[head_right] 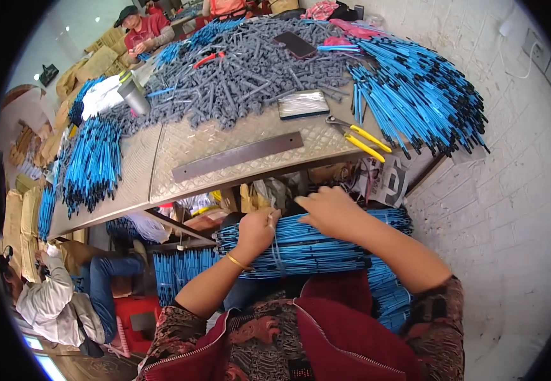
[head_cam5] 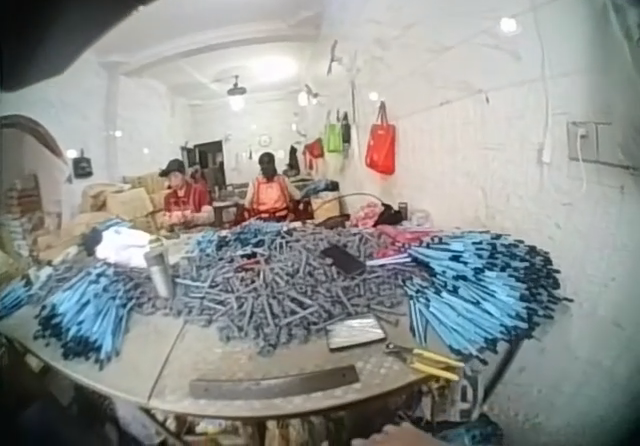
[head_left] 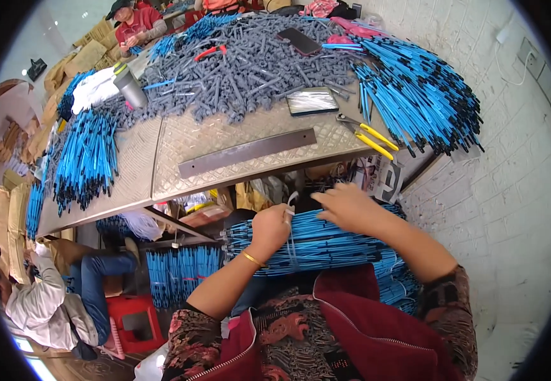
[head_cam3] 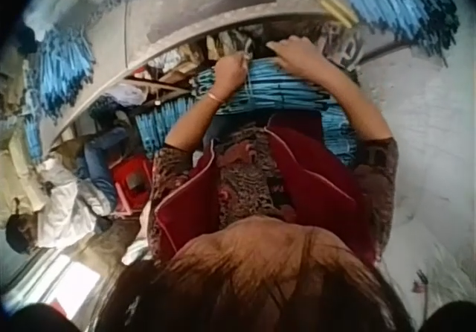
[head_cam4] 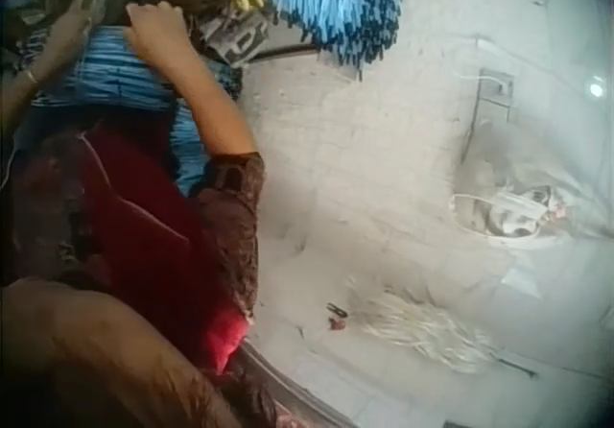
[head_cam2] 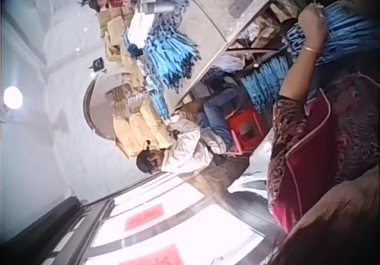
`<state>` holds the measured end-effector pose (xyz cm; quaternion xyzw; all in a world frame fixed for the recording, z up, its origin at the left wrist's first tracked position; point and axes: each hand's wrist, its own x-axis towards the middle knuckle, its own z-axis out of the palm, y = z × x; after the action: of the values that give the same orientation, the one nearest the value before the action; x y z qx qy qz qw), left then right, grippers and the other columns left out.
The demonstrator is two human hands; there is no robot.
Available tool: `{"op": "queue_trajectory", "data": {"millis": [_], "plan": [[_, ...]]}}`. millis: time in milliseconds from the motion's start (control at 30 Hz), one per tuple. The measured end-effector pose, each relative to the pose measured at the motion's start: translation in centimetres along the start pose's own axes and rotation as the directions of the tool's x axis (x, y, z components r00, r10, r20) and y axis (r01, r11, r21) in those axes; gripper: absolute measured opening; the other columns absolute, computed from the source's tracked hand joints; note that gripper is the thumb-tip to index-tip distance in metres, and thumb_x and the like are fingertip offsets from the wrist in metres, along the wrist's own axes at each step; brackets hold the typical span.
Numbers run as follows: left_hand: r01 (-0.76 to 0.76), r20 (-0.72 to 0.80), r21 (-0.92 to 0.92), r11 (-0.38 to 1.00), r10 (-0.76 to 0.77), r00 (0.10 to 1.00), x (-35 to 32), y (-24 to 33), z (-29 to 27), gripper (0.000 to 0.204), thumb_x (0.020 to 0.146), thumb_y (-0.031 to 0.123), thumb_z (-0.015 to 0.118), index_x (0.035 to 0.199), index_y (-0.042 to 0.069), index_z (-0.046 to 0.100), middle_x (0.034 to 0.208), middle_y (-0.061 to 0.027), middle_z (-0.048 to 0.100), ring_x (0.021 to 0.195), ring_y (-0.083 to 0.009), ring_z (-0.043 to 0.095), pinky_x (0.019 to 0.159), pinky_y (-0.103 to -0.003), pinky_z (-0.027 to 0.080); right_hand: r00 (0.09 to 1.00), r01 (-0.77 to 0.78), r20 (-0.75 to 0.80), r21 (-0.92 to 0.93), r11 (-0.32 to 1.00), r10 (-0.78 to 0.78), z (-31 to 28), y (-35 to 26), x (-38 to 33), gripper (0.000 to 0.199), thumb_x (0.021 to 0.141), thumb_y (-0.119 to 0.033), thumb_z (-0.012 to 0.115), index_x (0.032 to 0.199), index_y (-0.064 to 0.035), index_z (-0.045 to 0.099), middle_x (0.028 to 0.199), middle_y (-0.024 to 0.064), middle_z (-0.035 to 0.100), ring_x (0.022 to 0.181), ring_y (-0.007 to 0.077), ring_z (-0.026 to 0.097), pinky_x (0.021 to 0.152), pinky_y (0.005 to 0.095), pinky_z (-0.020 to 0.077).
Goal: Assembling blue pen components by inserting internal grey parts using a metal assembly jig and pliers.
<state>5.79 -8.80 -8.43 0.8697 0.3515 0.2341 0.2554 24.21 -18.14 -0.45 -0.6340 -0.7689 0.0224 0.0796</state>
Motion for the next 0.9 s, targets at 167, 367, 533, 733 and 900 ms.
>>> {"op": "queue_trajectory", "data": {"millis": [167,367,533,733,900], "plan": [[-0.017,-0.003,-0.030,0.999,0.017,1.000,-0.7,-1.2,-1.1,0.020,0.082,0.018,0.054,0.072,0.003,0.062,0.068,-0.0205,0.059,0.066,-0.0388,0.058,0.058,-0.047,0.045,0.992,0.106,0.013,0.439,0.892,-0.124,4.4,-1.4,5.4,0.025,0.084,-0.026,0.058,0.103,-0.0103,0.064,0.094,0.0084,0.064,0.086,0.0302,0.057,0.074,0.0389,0.0452],[0.084,0.066,0.047,0.995,-0.087,0.994,-1.9,-2.5,-1.8,0.018,0.078,0.018,0.055,0.071,0.003,0.064,0.073,-0.0187,0.062,0.069,-0.0375,0.060,0.062,-0.047,0.047,0.967,0.244,-0.071,0.550,0.799,-0.246,6.4,-2.6,6.5,0.020,0.085,-0.021,0.056,0.098,-0.0105,0.066,0.094,0.0108,0.064,0.083,0.0315,0.057,0.077,0.0390,0.0458],[0.027,-0.020,-0.093,0.995,-0.029,0.999,-1.9,-2.8,-1.4,0.019,0.078,0.022,0.059,0.073,0.005,0.064,0.070,-0.0205,0.060,0.067,-0.0389,0.060,0.060,-0.048,0.047,0.967,0.255,-0.135,0.518,0.816,-0.217,6.4,-2.9,6.4,0.016,0.086,-0.017,0.056,0.095,-0.0082,0.066,0.091,0.0115,0.064,0.083,0.0299,0.059,0.075,0.0372,0.0471],[0.042,-0.007,-0.084,0.996,-0.043,0.999,-1.5,-2.1,-2.0,0.021,0.079,0.018,0.059,0.094,0.004,0.052,0.071,-0.0193,0.061,0.068,-0.0394,0.059,0.060,-0.048,0.045,0.956,-0.226,0.130,0.896,0.382,0.262,6.8,-3.1,7.1,0.023,0.092,-0.020,0.052,0.091,0.0003,0.063,0.087,0.0077,0.065,0.081,0.0140,0.060,0.074,0.0300,0.0478],[0.047,-0.013,-0.137,0.990,-0.049,0.999,-1.7,-2.4,-2.3,0.028,0.077,0.010,0.058,0.097,0.003,0.040,0.075,-0.0187,0.060,0.070,-0.0401,0.058,0.063,-0.048,0.044,0.908,-0.306,0.259,0.947,0.102,0.329,6.7,-4.6,6.0,0.025,0.093,-0.020,0.050,0.087,0.0018,0.060,0.083,0.0043,0.063,0.079,0.0102,0.057,0.074,0.0276,0.0468]]}}
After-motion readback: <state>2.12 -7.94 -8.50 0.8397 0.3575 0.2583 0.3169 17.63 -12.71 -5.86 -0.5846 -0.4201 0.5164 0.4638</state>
